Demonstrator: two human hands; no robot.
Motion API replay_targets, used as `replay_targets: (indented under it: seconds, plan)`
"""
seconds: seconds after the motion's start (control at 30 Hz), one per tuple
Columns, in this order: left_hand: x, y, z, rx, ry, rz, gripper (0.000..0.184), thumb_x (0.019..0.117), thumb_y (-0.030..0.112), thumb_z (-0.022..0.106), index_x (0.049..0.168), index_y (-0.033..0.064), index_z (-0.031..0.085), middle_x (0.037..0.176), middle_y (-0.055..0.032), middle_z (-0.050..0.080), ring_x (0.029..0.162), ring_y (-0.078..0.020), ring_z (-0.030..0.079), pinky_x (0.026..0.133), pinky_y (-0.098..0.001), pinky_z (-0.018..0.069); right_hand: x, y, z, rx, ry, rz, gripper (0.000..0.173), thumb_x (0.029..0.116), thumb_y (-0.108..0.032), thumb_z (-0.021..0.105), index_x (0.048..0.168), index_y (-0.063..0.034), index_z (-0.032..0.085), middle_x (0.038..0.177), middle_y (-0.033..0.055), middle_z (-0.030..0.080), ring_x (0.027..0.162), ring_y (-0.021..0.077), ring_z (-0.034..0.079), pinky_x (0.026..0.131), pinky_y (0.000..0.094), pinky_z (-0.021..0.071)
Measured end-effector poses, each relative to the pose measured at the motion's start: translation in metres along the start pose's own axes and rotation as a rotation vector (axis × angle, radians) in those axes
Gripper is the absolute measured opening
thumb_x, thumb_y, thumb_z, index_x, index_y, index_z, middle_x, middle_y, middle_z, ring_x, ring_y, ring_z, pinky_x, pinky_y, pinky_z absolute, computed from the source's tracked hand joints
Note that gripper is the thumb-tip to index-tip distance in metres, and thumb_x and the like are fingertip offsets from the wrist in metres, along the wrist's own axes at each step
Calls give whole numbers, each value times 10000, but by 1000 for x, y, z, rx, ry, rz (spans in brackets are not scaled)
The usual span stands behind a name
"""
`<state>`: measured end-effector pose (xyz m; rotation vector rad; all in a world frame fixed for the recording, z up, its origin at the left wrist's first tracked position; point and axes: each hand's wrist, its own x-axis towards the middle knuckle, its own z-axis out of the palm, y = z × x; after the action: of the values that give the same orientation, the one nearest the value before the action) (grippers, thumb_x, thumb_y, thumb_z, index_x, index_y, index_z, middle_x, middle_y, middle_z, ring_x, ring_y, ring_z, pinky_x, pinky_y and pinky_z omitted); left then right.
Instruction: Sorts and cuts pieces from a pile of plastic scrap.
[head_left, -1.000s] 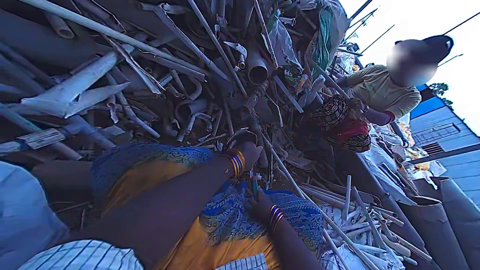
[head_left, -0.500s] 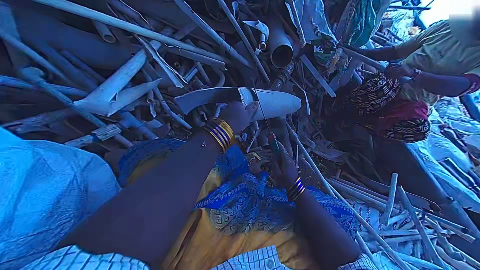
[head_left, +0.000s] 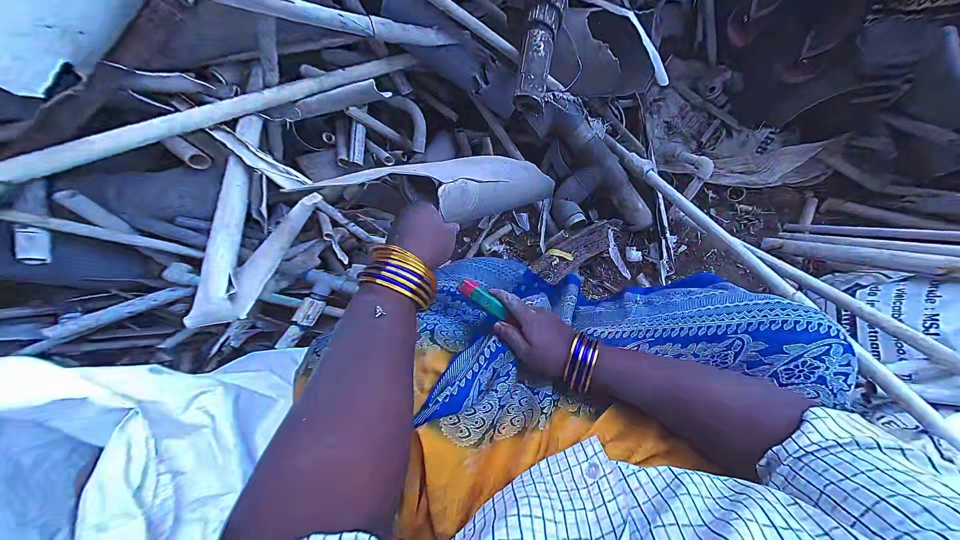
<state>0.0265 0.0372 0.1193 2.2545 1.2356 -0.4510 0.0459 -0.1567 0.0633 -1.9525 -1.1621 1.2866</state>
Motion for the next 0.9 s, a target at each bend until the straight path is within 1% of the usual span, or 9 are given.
replay_targets:
  seconds: [0.07, 0.1, 0.17, 0.23, 0.37, 0.47, 0.57, 0.77, 0.9]
  plan:
    - [4, -3, 0, -8, 31, -28, 378, 1049, 201, 592, 1168, -157, 603, 1185, -358, 627, 1167, -489, 603, 1006, -654, 426, -4, -4, -5, 220, -14, 174, 507, 1118, -222, 406, 1579, -24, 331, 1326, 256, 612, 1195, 330, 625, 1047, 470, 463]
    - [5, -5, 0, -12, 50, -34, 379, 1044, 204, 603, 1170, -153, 601, 1182, -353, 628, 1160, -486, 603, 1002, -658, 424, -3, 0, -9, 410, 41, 318, 447, 1120, -206, 411, 1527, -22, 399, 1225, 202, 629, 1042, 248, 640, 931, 391, 501]
    - [6, -8, 0, -22, 87, -41, 373, 1032, 203, 627, 1142, -152, 602, 1142, -346, 630, 1104, -474, 612, 967, -650, 430, 4, 18, -15, 897, 268, 585, 308, 1133, -229, 383, 1340, -17, 468, 831, 55, 488, 590, 110, 452, 538, 248, 401]
    - [10, -12, 3, -28, 111, -31, 374, 1022, 218, 649, 1157, -129, 611, 1131, -324, 647, 1075, -450, 640, 966, -633, 463, 12, 36, -28, 1220, 499, 687, 227, 1126, -280, 394, 1202, -74, 451, 725, 5, 451, 482, 70, 410, 438, 215, 373]
    - [4, -11, 9, 99, 147, 91, 336, 1030, 208, 628, 1117, -116, 645, 1093, -323, 663, 1072, -456, 642, 958, -659, 441, 2, 36, -37, 933, 542, 410, 433, 1125, -231, 403, 1518, -66, 330, 903, 114, 550, 639, 183, 529, 591, 349, 475]
    - [-2, -3, 15, 237, 192, 208, 319, 1038, 187, 591, 1125, -111, 665, 1124, -350, 662, 1132, -512, 624, 980, -706, 418, -28, 18, -38, 445, 252, -17, 535, 1108, -189, 443, 1602, -60, 283, 1105, 228, 662, 913, 307, 667, 823, 478, 541]
    - [-6, -4, 17, 335, 241, 389, 290, 1022, 114, 575, 1129, -138, 670, 1145, -358, 670, 1178, -514, 615, 1085, -633, 381, -41, 10, -36, 131, 161, -271, 539, 1097, -223, 441, 1606, -83, 333, 1080, 219, 681, 946, 370, 676, 820, 536, 536]
    - [-8, -19, 12, 372, 214, 315, 268, 1038, 119, 571, 1050, -115, 701, 1131, -328, 677, 1218, -491, 591, 1111, -624, 365, 3, 38, -50, 562, 294, 364, 520, 1121, -201, 400, 1587, -24, 248, 1192, 286, 623, 1034, 374, 646, 922, 511, 502]
    - [-12, -19, 13, 378, 183, 267, 275, 1051, 122, 547, 1095, -101, 701, 1171, -319, 673, 1241, -483, 583, 1102, -625, 369, 5, 26, -51, 558, 270, 280, 528, 1122, -201, 402, 1586, -3, 248, 1245, 293, 605, 1081, 372, 633, 960, 500, 490]
